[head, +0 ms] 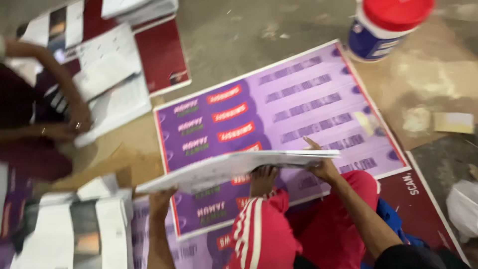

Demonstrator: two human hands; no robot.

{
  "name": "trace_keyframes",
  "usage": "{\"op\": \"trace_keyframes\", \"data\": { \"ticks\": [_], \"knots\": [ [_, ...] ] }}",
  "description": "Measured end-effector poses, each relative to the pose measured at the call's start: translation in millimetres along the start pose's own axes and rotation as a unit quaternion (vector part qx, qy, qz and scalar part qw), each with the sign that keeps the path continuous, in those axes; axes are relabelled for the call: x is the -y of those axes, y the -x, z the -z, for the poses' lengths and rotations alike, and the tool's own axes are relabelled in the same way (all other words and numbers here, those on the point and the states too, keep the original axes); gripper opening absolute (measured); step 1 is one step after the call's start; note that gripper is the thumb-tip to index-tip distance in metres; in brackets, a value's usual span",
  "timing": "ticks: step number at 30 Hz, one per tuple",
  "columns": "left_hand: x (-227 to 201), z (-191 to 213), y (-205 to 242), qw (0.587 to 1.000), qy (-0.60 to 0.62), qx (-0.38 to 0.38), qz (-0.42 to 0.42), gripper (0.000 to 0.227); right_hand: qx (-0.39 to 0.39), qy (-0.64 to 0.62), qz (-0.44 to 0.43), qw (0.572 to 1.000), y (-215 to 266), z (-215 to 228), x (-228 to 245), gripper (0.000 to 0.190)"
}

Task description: The person sits on the floor and applies glue to the spine of a booklet using a small sponge. They then press the booklet onto a larger purple poster to adhere it. The person repeats this process, handling multiple booklets and smoothing them down.

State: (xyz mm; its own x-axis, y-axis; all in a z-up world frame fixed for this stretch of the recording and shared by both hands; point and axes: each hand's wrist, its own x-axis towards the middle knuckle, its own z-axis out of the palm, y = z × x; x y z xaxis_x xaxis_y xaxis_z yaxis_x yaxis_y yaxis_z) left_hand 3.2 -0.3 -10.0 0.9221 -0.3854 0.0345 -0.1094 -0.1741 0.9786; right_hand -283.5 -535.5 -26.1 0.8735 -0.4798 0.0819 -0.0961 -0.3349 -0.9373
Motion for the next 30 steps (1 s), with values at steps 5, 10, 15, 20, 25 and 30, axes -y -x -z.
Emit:
{"op": "trace_keyframes", "data": {
  "ticks": [5,10,15,20,25,30],
  "knots": [
    [24.0,-8.1,-0.3,0.998,0.058,-0.019,0.032,0.033,0.022,0.144,0.069,0.987,7.8,0.2,-32.6,0.091],
    [20.1,-10.2,-5.9,0.997,0.063,-0.025,0.038,0.036,-0.040,0.196,0.040,0.979,22.1,-7.8,-3.0,0.086],
    [33.6,-8.1,-7.0,0.996,0.035,-0.034,0.078,0.032,-0.100,0.173,0.145,0.969,-1.8,-11.0,-14.5,0.078],
    [31.2,-13.2,-8.9,0.997,-0.016,-0.001,0.069,0.029,-0.044,0.219,0.033,0.974,-22.7,-2.4,-37.9,0.067],
    [30.7,-12.1,-8.1,0.998,0.039,-0.013,0.054,0.030,-0.040,0.246,0.001,0.969,-14.4,-1.8,-44.8,0.061],
    [46.7,-6.7,-16.7,1.000,0.018,-0.017,-0.015,0.032,-0.085,0.195,0.104,0.972,-18.0,-3.7,-45.8,0.079]
  ]
}}
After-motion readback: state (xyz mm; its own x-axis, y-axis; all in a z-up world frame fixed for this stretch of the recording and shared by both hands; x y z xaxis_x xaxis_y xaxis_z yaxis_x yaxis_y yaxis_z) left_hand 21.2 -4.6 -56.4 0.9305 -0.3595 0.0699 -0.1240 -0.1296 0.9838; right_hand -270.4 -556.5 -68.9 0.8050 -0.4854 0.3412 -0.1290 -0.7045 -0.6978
